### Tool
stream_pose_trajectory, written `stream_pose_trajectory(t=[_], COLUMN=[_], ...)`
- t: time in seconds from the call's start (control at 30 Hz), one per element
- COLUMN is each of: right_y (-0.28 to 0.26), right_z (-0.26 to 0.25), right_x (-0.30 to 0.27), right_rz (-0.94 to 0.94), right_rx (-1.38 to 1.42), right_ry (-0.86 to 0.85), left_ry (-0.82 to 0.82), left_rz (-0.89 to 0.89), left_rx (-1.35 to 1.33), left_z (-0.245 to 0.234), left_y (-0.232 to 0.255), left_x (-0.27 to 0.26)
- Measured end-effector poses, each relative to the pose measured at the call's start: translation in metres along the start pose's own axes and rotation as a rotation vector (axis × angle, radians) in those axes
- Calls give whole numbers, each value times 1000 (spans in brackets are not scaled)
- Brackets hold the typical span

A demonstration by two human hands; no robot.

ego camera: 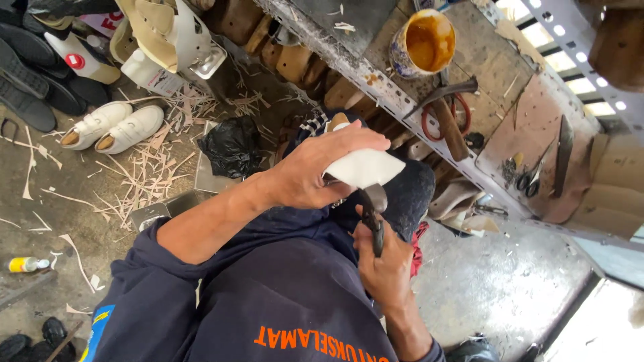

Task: Lasting a leather shoe by pulling the upper over a wooden last with pincers and hammering it into place

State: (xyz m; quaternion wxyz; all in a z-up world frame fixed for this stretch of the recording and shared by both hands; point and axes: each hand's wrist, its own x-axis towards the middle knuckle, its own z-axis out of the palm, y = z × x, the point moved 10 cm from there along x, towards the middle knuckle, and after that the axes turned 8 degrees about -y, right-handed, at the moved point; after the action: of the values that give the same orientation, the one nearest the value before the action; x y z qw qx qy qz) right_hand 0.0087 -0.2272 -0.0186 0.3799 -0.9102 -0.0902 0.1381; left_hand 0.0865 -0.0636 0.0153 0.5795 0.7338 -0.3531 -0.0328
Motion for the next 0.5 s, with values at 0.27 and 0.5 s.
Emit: stream_pose_trajectory(t=[0.27, 0.5], right_y=[12, 2], right_z=[17, 7], right_x=[-37, -27], right_rz=[-215, -105], right_rx=[-85, -32], right_ry=[52, -36], left_ry=[-9, 26], left_rz=[149, 155], left_rx=[27, 82], left_z=[20, 12], left_y=[22, 24], left_x=[-16, -11])
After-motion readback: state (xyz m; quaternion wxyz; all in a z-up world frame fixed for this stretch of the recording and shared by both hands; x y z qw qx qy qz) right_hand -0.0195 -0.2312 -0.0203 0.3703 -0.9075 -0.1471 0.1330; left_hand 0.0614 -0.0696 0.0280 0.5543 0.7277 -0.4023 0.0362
